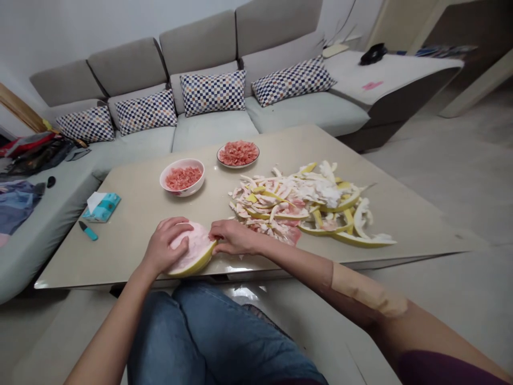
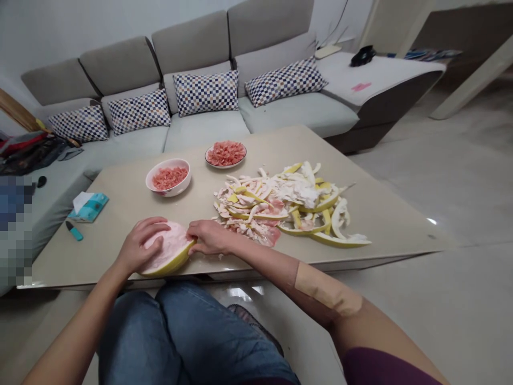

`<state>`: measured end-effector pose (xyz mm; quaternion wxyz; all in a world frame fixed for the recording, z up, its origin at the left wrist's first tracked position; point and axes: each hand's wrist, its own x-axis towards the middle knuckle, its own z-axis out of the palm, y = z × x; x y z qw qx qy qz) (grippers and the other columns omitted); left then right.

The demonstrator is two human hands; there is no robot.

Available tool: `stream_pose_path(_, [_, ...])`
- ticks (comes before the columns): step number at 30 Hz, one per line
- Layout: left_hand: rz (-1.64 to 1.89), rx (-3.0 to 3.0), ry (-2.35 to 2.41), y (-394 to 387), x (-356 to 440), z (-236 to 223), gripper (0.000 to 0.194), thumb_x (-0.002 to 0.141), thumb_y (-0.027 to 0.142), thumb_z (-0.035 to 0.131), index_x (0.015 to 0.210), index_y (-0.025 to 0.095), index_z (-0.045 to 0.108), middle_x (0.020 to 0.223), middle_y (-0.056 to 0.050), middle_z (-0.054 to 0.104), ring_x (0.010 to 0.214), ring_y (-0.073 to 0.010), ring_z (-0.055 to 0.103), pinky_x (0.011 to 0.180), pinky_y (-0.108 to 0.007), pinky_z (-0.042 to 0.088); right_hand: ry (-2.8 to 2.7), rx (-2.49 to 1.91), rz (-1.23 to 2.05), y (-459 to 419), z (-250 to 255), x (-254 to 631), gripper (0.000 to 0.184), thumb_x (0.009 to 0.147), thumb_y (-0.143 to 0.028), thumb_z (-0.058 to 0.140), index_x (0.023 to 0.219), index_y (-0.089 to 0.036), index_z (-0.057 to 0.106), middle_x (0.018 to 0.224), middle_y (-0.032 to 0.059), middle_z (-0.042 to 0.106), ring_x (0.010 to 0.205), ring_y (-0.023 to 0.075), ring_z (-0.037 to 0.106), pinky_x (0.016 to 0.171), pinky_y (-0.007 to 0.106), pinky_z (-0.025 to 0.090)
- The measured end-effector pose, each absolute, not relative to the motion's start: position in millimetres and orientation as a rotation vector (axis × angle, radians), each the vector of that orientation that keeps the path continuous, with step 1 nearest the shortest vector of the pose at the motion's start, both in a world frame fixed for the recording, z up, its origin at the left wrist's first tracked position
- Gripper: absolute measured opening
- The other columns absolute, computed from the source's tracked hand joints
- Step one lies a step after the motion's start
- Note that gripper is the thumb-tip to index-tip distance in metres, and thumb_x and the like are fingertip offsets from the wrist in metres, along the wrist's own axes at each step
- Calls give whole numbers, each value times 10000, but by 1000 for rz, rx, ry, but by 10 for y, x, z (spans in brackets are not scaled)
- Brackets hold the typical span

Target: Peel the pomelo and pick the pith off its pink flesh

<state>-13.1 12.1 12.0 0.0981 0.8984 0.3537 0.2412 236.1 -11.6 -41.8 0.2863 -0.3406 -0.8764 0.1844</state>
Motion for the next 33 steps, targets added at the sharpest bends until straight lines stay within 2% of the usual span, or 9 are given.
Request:
stream_pose_path(4, [734, 2651, 1011, 141, -191, 116, 269, 862, 313, 500, 1045, 257, 689, 1179, -49, 663, 1139, -216, 577, 1027, -394, 429, -2359, -839, 382, -62, -419, 2387, 360, 854, -525, 647, 935, -174, 660, 915, 69, 646, 811, 183, 588, 703, 269, 400])
stream_pose_path(9, [741, 2634, 995, 151, -210, 125, 273, 870, 329, 496, 1045, 252, 690, 1181, -56, 665, 1141, -217, 579, 1027, -396, 433, -2430, -787, 325, -20, -424, 2392, 388, 889, -555, 579, 948, -179, 657, 908, 77, 651, 791, 187, 592, 693, 277, 395])
stream_pose_path(18, [709, 2593, 967, 171, -181, 147, 273, 858, 341, 502, 1024, 253, 700, 1180, -53, 665, 1139, -219, 580, 1037, -394, 433, -2451, -751, 393, -44, -487, 2364, 261, 877, -421, 628, 786, -177, 610, 771, 54, 608, 692, 169, 538, 632, 265, 355])
stream_pose_path(23, [758, 2524, 1086, 198, -221, 104, 288, 858, 328, 481, 1032, 239, 693, 1174, -62, 663, 1127, -217, 590, 1024, -392, 448, -2410, -853, 353, -227, -537, 2304, 294, 933, -293, 541, 661, -183, 562, 637, 25, 559, 598, 143, 468, 603, 264, 305])
stream_pose_path(27, [812, 2497, 1128, 202, -246, 59, 288, 854, 307, 485, 1039, 231, 691, 1176, -61, 655, 1130, -212, 588, 1033, -381, 444, -2344, -1042, 395, -296, -493, 2261, 272, 854, -355, 684, 678, -184, 568, 676, 9, 566, 606, 133, 464, 576, 256, 278])
stream_pose_path(29, [821, 2491, 1158, 192, -249, 45, 285, 853, 308, 487, 1039, 235, 691, 1176, -58, 655, 1136, -213, 586, 1038, -380, 440, -2257, -1150, 435, -297, -457, 2274, 280, 802, -374, 748, 703, -182, 568, 707, 3, 564, 631, 135, 483, 580, 246, 301])
stream_pose_path(31, [827, 2491, 1167, 180, -249, 35, 282, 854, 305, 492, 1041, 235, 693, 1181, -59, 653, 1143, -214, 582, 1042, -382, 435, -2146, -1185, 456, -291, -429, 2302, 296, 754, -388, 793, 813, -178, 593, 815, 22, 585, 700, 147, 521, 624, 246, 365])
stream_pose_path(33, [838, 2492, 1159, 168, -249, 29, 282, 861, 296, 492, 1047, 232, 693, 1186, -61, 651, 1149, -213, 579, 1047, -384, 430, -2042, -1161, 494, -281, -414, 2328, 410, 715, -391, 824, 981, -175, 600, 974, 58, 587, 772, 156, 550, 687, 263, 428])
